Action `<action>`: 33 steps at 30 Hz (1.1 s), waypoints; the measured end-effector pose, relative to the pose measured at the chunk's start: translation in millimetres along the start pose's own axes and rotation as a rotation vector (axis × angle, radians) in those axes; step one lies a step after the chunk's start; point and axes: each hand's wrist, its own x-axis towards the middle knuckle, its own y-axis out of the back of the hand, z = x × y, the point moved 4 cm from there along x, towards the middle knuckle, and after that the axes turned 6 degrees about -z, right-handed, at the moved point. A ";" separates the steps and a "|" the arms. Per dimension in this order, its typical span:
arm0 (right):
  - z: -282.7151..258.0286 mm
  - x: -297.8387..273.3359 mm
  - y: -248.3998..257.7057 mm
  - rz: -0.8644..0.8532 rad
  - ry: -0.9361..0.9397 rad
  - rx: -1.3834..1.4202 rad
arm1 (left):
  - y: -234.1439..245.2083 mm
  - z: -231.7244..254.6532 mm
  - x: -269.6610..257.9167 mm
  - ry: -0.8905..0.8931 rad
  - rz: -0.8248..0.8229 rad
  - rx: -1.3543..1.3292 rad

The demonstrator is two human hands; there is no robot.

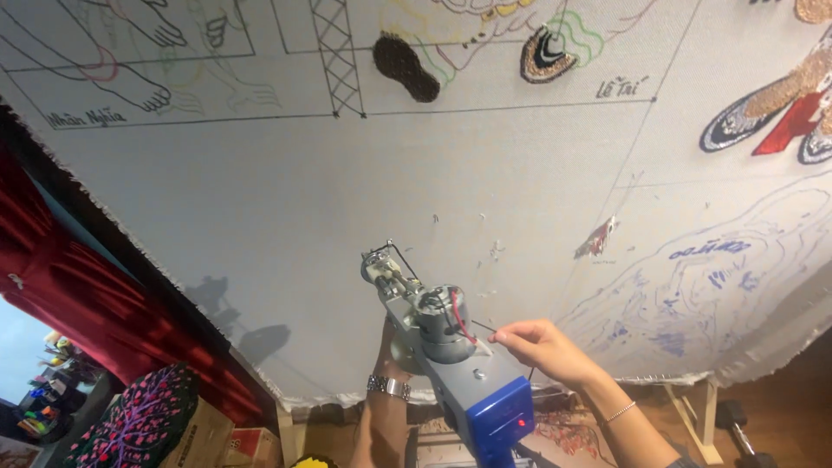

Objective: The recorder is using a tufting gun to create a rug on a vertical frame, and then sorting yarn.

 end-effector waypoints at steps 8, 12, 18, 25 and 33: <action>-18.0 -21.8 9.1 0.068 -0.069 -0.007 | 20.7 -0.3 6.2 -0.057 0.004 0.150; 17.4 -38.2 60.6 0.237 -0.119 -0.017 | 33.9 -5.3 7.3 -0.068 0.003 0.224; 136.0 -106.0 193.2 0.631 -0.101 -0.303 | 27.6 32.2 1.7 -0.051 0.020 0.379; 155.8 -169.1 200.0 0.744 -0.182 -0.067 | -13.9 36.7 -4.5 -0.054 0.141 0.367; 67.8 -173.7 91.6 0.190 -0.229 -0.121 | -58.2 -6.3 16.4 0.050 0.019 0.386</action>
